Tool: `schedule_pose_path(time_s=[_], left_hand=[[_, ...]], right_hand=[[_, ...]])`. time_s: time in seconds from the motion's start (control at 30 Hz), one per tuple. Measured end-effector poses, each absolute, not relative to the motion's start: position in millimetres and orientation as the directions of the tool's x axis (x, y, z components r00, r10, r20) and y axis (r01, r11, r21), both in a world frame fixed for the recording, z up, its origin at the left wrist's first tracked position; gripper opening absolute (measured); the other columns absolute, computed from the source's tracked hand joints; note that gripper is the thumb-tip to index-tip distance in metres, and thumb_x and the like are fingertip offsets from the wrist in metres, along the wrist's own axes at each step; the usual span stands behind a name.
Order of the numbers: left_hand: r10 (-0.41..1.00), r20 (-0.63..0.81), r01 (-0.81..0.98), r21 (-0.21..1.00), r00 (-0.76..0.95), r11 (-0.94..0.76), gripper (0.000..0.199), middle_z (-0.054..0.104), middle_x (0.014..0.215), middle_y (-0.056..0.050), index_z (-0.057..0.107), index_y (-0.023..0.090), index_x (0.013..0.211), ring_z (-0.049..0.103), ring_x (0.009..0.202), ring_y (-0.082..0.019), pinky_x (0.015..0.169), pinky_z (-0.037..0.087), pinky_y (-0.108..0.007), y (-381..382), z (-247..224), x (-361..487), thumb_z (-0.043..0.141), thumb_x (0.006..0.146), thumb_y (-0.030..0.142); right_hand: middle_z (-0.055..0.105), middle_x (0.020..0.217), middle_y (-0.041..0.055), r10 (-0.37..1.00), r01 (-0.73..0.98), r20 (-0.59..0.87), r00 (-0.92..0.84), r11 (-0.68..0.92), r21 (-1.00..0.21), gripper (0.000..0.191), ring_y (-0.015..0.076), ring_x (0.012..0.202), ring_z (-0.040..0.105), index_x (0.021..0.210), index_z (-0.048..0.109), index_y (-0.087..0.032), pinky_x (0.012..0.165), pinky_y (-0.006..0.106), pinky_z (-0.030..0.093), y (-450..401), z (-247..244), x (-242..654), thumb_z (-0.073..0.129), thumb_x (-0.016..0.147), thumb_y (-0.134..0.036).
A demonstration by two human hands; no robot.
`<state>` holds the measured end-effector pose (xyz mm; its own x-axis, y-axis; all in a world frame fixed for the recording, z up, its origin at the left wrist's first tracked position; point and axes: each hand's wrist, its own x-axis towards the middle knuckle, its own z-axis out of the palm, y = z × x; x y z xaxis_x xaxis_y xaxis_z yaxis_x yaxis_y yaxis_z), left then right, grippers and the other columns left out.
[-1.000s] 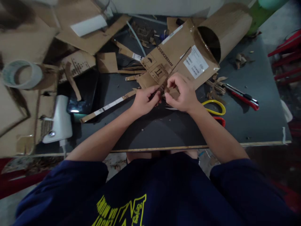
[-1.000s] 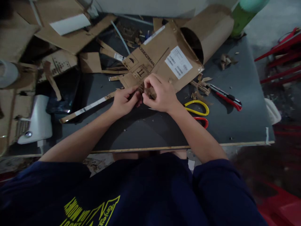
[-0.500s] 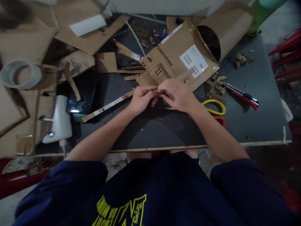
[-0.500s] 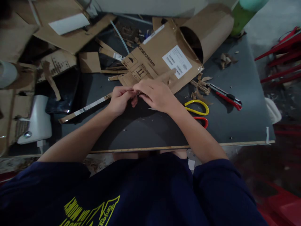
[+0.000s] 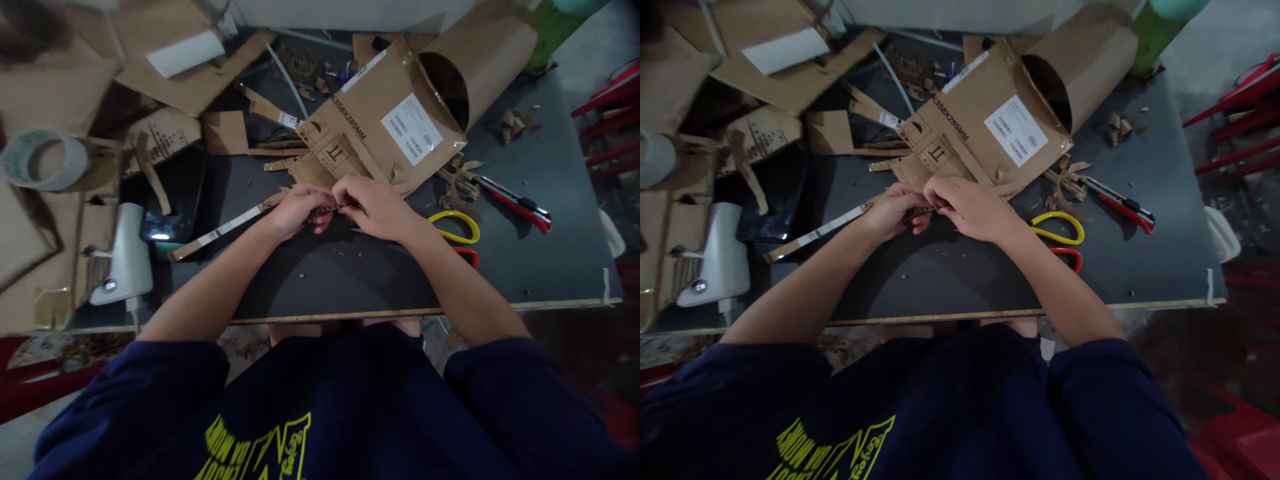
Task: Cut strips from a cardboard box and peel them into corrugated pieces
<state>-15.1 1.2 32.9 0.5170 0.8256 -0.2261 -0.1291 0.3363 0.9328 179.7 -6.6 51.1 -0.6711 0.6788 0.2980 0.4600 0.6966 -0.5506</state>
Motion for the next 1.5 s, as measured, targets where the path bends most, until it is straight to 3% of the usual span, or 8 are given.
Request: schedule_pose_path(time_s=[0.27, 0.6, 0.73, 0.83, 0.97, 1.13, 1.27, 1.5], left_hand=[[0.841, -0.235, -0.178, 0.916, 0.488, 0.36, 0.01, 0.041, 0.043, 0.005, 0.062, 0.012, 0.061, 0.037, 0.036, -0.005, 0.034, 0.036, -0.019, -1.5, 41.8, -13.3, 0.063, 0.066, 0.02], [0.832, -0.192, -0.183, 0.927, 0.521, 0.328, 0.011, 0.041, 0.04, 0.005, 0.063, 0.013, 0.058, 0.035, 0.034, -0.005, 0.033, 0.034, -0.019, -0.6, 37.6, -11.7, 0.063, 0.062, 0.023], [0.856, -0.202, -0.218, 0.916, 0.475, 0.337, 0.011, 0.034, 0.04, 0.007, 0.058, 0.015, 0.054, 0.031, 0.035, -0.004, 0.034, 0.028, -0.018, -2.4, 41.1, -11.5, 0.063, 0.062, 0.022], [0.869, -0.2, -0.248, 0.908, 0.452, 0.337, 0.012, 0.028, 0.042, 0.009, 0.057, 0.016, 0.057, 0.027, 0.038, -0.003, 0.036, 0.024, -0.018, -1.6, 42.1, -12.9, 0.062, 0.061, 0.026], [0.903, -0.112, -0.263, 0.935, 0.415, 0.237, 0.021, 0.034, 0.049, 0.007, 0.059, 0.015, 0.064, 0.027, 0.043, -0.004, 0.04, 0.023, -0.019, -0.5, 36.8, -13.2, 0.067, 0.064, 0.035], [0.933, 0.141, -0.123, 0.987, 0.33, -0.105, 0.044, 0.034, 0.049, 0.007, 0.059, 0.017, 0.07, 0.028, 0.044, -0.005, 0.044, 0.021, -0.022, -2.8, 25.7, -13.2, 0.069, 0.083, 0.058], [0.914, 0.267, 0.095, 0.947, 0.305, -0.308, 0.044, 0.043, 0.053, 0.004, 0.068, 0.016, 0.079, 0.034, 0.049, -0.007, 0.05, 0.027, -0.024, -5.6, 24.6, -16.4, 0.064, 0.09, 0.059], [0.889, 0.29, 0.2, 0.905, 0.353, -0.375, 0.043, 0.047, 0.052, 0.003, 0.074, 0.013, 0.08, 0.036, 0.048, -0.008, 0.048, 0.026, -0.023, -6.1, 27.1, -19.6, 0.063, 0.089, 0.053]], right_hand=[[0.056, 0.091, -0.0023, 0.725, 0.442, 0.306, -0.617, 0.641, -0.628, 0.026, 0.0124, 0.074, 0.05, 0.102, 0.047, -0.024, 0.069, 0.027, 0.039, -5.3, 50.4, 181.0, 0.062, 0.087, -0.009], [0.053, 0.085, -0.0027, 0.69, 0.397, 0.271, -0.671, 0.643, -0.654, 0.021, 0.0126, 0.076, 0.048, 0.096, 0.046, -0.024, 0.072, 0.028, 0.04, -5.4, 52.0, 179.3, 0.057, 0.089, -0.007], [0.049, 0.086, -0.0027, 0.717, 0.264, 0.292, -0.633, 0.555, -0.789, 0.011, 0.0118, 0.074, 0.048, 0.097, 0.045, -0.025, 0.071, 0.028, 0.045, -0.9, 47.0, 181.6, 0.056, 0.095, -0.022], [0.049, 0.091, -0.0006, 0.791, 0.247, 0.33, -0.515, 0.506, -0.826, 0.016, 0.0135, 0.078, 0.051, 0.101, 0.044, -0.026, 0.075, 0.031, 0.052, 5.6, 38.9, 185.4, 0.051, 0.099, -0.041], [0.052, 0.093, 0.0017, 0.84, 0.352, 0.404, -0.362, 0.525, -0.775, 0.028, 0.0155, 0.082, 0.055, 0.103, 0.045, -0.026, 0.077, 0.035, 0.056, 8.7, 35.7, 189.1, 0.045, 0.101, -0.054], [0.059, 0.101, 0.0057, 0.771, 0.477, 0.559, -0.305, 0.632, -0.611, 0.021, 0.0205, 0.093, 0.06, 0.103, 0.05, -0.026, 0.088, 0.043, 0.057, -2.3, 49.5, 186.3, 0.056, 0.096, -0.045], [0.063, 0.11, 0.0081, 0.732, 0.5, 0.552, -0.4, 0.678, -0.538, 0.022, 0.0231, 0.1, 0.061, 0.11, 0.053, -0.026, 0.093, 0.047, 0.057, -5.1, 52.6, 185.4, 0.058, 0.094, -0.04], [0.066, 0.107, 0.007, 0.692, 0.472, 0.458, -0.558, 0.719, -0.51, 0.012, 0.0224, 0.099, 0.064, 0.108, 0.056, -0.026, 0.093, 0.043, 0.055, -2.1, 50.9, 185.5, 0.055, 0.097, -0.028]])
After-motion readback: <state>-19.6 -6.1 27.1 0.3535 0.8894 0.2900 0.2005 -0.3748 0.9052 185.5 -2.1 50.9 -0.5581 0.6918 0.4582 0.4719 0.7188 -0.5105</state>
